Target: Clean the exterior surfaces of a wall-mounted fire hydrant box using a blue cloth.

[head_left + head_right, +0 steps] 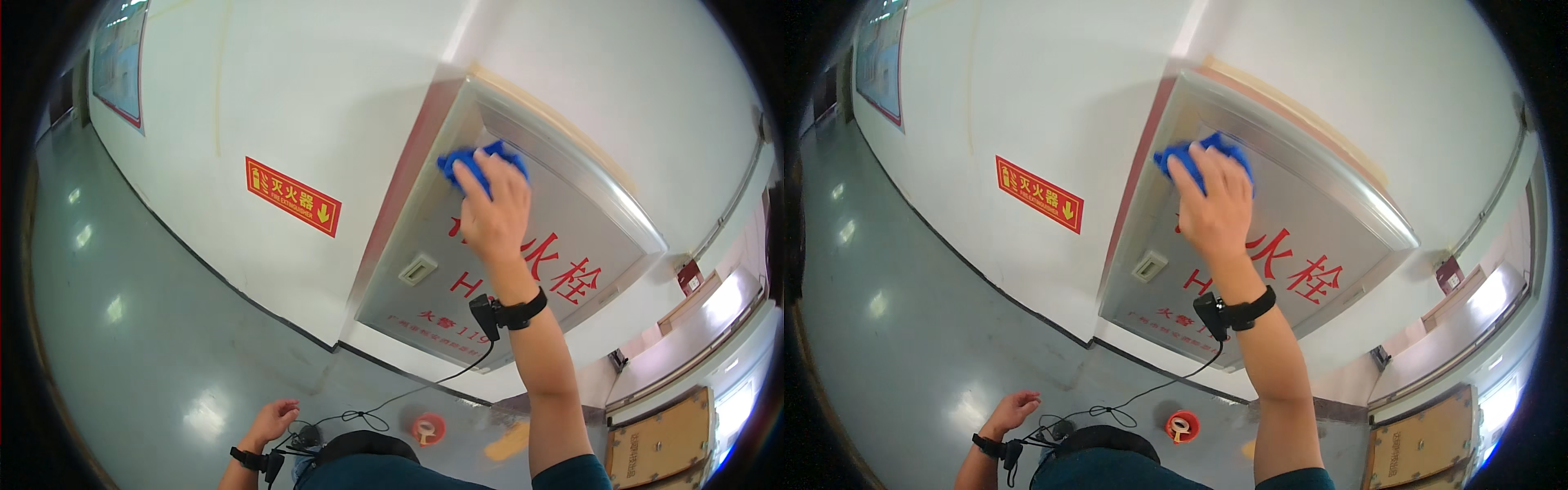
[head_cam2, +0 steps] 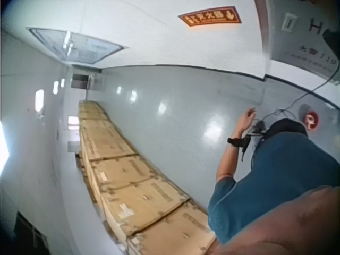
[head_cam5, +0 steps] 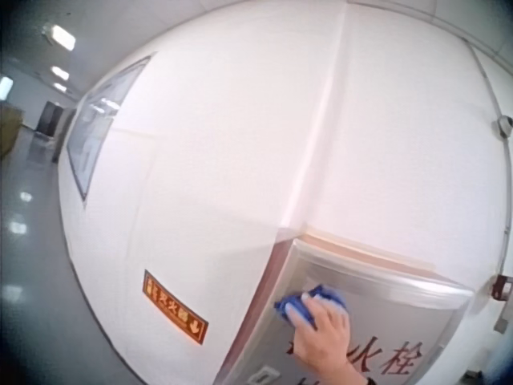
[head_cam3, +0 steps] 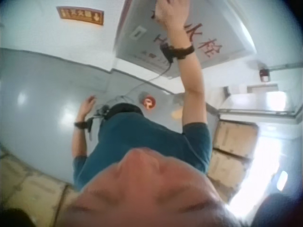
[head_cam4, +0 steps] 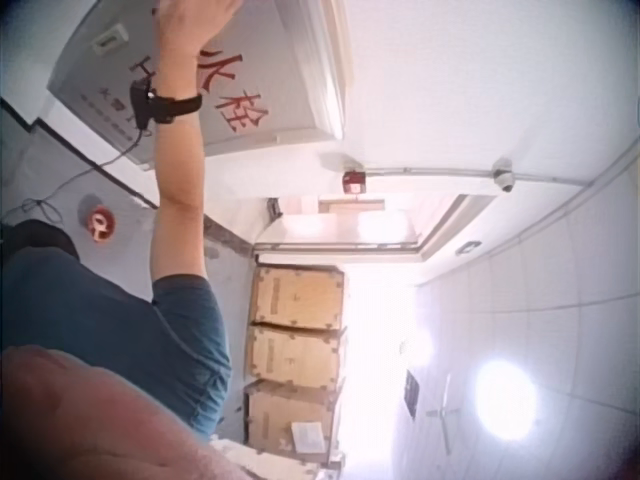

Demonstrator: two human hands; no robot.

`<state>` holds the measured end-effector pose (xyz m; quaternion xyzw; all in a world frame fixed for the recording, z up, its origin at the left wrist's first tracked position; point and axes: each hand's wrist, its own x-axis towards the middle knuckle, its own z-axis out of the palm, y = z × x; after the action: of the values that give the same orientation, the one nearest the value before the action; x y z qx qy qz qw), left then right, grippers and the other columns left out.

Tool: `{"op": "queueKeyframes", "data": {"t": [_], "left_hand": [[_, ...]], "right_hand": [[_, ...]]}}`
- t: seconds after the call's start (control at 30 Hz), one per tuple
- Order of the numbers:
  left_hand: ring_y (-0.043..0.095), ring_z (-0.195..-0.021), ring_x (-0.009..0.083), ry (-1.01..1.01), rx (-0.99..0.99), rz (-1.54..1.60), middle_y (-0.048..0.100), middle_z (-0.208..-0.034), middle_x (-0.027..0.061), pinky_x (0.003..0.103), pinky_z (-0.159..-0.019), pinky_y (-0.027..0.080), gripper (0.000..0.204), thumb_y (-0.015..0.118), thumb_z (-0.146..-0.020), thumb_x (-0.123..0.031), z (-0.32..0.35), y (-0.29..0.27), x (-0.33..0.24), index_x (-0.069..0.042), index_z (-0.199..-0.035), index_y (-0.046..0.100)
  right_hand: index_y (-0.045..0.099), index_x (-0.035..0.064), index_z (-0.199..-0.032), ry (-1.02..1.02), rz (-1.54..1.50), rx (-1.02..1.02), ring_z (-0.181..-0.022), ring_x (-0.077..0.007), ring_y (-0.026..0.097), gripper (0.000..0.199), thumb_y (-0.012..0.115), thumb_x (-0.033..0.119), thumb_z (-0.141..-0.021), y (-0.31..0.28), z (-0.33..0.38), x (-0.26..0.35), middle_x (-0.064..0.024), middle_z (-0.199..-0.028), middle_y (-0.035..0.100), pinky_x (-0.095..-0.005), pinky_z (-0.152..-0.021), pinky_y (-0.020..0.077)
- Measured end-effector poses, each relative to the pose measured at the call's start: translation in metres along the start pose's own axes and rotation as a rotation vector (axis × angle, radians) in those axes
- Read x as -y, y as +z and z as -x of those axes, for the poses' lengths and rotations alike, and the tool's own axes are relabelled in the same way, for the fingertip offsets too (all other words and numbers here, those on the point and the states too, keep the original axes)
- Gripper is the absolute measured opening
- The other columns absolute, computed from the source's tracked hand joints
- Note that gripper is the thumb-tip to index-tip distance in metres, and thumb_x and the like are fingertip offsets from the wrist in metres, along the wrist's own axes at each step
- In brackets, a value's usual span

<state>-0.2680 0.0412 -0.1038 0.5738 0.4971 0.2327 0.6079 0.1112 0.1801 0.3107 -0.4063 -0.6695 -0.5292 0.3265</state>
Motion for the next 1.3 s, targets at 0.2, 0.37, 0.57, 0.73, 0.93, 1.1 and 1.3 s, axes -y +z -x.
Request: {"op": "queueKeyframes", "data": {"t": [0.2,0.37,0.57,0.73,0.93,1.1,1.3], "left_hand": [[0.066,-0.099,0.0177,-0.013,-0.039,0.055,0.070,-0.108,0.0111,0.030,-0.088,0.051,0.033,0.062,-0.093,-0.018,0.005,-0.007,0.009,-0.001,-0.121,0.060],[0.066,-0.099,0.0182,-0.005,-0.035,0.027,0.070,-0.108,0.0115,0.031,-0.089,0.050,0.033,0.061,-0.093,-0.018,0.009,-0.012,0.011,-0.001,-0.121,0.061],[0.066,-0.099,0.0190,-0.024,-0.053,0.042,0.070,-0.107,0.0115,0.031,-0.089,0.051,0.033,0.062,-0.092,-0.019,0.005,-0.015,0.012,-0.001,-0.120,0.061],[0.063,-0.104,0.0175,-0.040,-0.009,0.029,0.068,-0.111,0.0105,0.031,-0.093,0.048,0.033,0.061,-0.094,-0.014,0.002,-0.017,0.018,0.001,-0.124,0.058],[0.063,-0.103,0.0178,-0.046,-0.030,0.069,0.068,-0.111,0.0104,0.031,-0.092,0.049,0.033,0.061,-0.094,-0.014,0.008,-0.023,0.006,0.000,-0.124,0.058],[0.063,-0.104,0.0179,-0.052,-0.034,0.072,0.068,-0.111,0.0110,0.031,-0.092,0.049,0.033,0.061,-0.094,-0.014,0.011,-0.026,0.002,0.000,-0.124,0.058],[0.066,-0.098,0.0191,-0.032,-0.082,0.079,0.070,-0.105,0.0111,0.031,-0.088,0.051,0.033,0.062,-0.092,-0.016,0.012,-0.023,0.011,0.000,-0.120,0.061]], "right_hand": [[0.070,0.0174,-0.107,-0.175,-0.133,0.192,-0.109,-0.0248,0.057,0.040,0.061,0.003,-0.071,0.018,0.036,0.035,-0.0059,-0.121,0.062,-0.0403,-0.093,0.0438],[0.070,0.0169,-0.109,-0.133,-0.070,0.056,-0.109,-0.0268,0.058,0.042,0.062,0.001,-0.071,0.012,-0.013,0.031,-0.0067,-0.121,0.061,-0.0404,-0.095,0.0428],[0.067,0.0172,-0.114,-0.068,-0.017,0.058,-0.113,-0.0271,0.055,0.048,0.064,0.002,-0.069,0.026,-0.034,0.028,-0.0061,-0.122,0.060,-0.0410,-0.097,0.0409],[0.068,0.0150,-0.110,-0.095,-0.105,0.161,-0.111,-0.0264,0.056,0.043,0.064,0.002,-0.069,0.035,0.000,0.052,-0.0065,-0.119,0.061,-0.0427,-0.096,0.0422],[0.068,0.0136,-0.107,-0.128,-0.171,0.246,-0.111,-0.0260,0.056,0.038,0.064,0.003,-0.071,0.048,0.042,0.080,-0.0075,-0.118,0.061,-0.0414,-0.095,0.0440],[0.068,0.0115,-0.108,-0.154,-0.327,0.416,-0.112,-0.0291,0.056,0.041,0.064,0.002,-0.069,0.056,0.080,0.096,-0.0097,-0.119,0.061,-0.0421,-0.097,0.0440],[0.067,0.0094,-0.109,-0.193,-0.394,0.556,-0.114,-0.0297,0.055,0.039,0.063,0.003,-0.071,0.063,0.133,0.122,-0.0114,-0.120,0.061,-0.0419,-0.098,0.0440]]}}
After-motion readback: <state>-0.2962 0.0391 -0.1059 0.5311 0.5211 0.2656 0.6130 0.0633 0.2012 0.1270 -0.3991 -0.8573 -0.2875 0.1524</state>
